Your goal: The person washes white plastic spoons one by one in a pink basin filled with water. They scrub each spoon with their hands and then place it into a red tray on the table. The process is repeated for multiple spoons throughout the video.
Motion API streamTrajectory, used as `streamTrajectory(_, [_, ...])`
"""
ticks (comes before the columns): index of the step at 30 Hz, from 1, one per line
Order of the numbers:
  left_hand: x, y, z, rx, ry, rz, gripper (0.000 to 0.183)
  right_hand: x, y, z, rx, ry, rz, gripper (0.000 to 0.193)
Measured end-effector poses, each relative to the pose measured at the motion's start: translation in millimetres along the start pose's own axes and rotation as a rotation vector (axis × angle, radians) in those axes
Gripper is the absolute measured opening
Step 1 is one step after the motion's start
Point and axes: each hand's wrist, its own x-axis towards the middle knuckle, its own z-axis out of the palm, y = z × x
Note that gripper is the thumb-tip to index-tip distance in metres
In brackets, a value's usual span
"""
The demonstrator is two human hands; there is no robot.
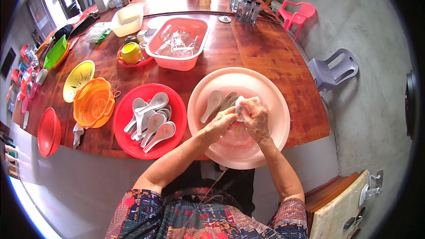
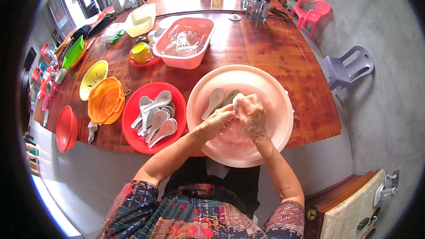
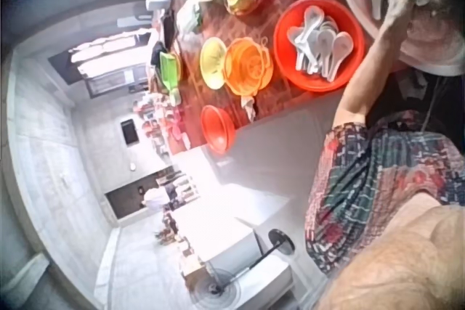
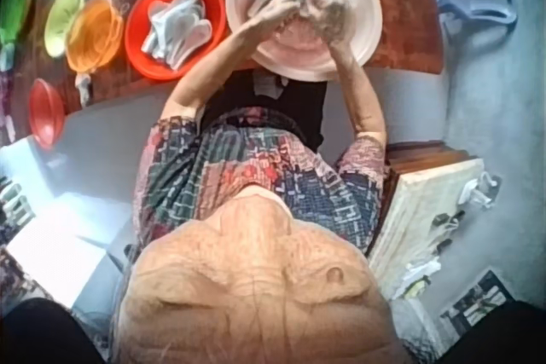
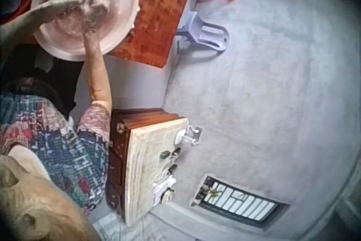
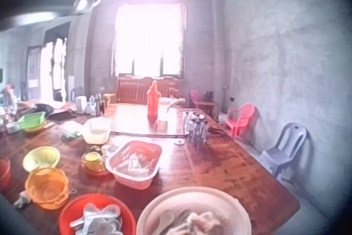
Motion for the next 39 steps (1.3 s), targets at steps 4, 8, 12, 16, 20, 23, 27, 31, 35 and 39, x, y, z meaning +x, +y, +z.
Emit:
streamTrajectory(4, [6.2, -8.3, -6.3, 0.081, -0.029, 0.062, 0.034, -1.1, -2.1, -3.0, 0.024, -0.034, 0.001, 0.020])
streamTrajectory(8, [3.1, -1.6, -4.8, 0.000, 0.009, 0.002, 0.034, 1.0, 20.9, -4.7, -0.097, -0.018, 0.207, 0.020])
streamTrajectory(12, [6.7, -2.4, -6.2, -0.118, 0.148, -0.046, 0.039, -14.7, 31.9, -9.9, -0.669, -0.636, 0.297, 0.016])
streamTrajectory(16, [13.3, -5.6, -11.4, -0.342, 0.150, 0.022, 0.041, -31.1, 36.6, -5.1, -0.388, -0.858, 0.374, 0.019])
streamTrajectory(20, [3.3, 3.5, -15.5, -0.595, 0.041, -0.239, 0.038, -12.7, 25.1, -6.5, 0.325, -0.288, 0.550, 0.014])
streamTrajectory(23, [6.5, 6.0, -5.6, -0.534, 0.191, -0.298, 0.042, 2.7, 17.3, 13.1, 0.396, 0.085, 0.468, 0.012])
streamTrajectory(27, [10.8, -5.3, -12.1, -0.534, 0.035, -0.277, 0.043, 10.7, 16.6, 44.1, 0.197, 0.284, 0.243, 0.021])
streamTrajectory(31, [20.9, -23.4, -35.1, -0.739, -0.287, -0.166, 0.047, 13.6, -11.7, 47.2, 0.089, 0.166, 0.138, 0.022])
streamTrajectory(35, [9.0, -2.6, -10.4, -0.637, -0.064, -0.166, 0.049, 4.5, -15.0, 29.6, -0.145, -0.050, 0.104, 0.018])
streamTrajectory(39, [15.8, -11.2, -17.2, -0.756, -0.034, -0.116, 0.048, -4.8, -12.2, 18.2, -0.023, -0.355, 0.155, 0.014])
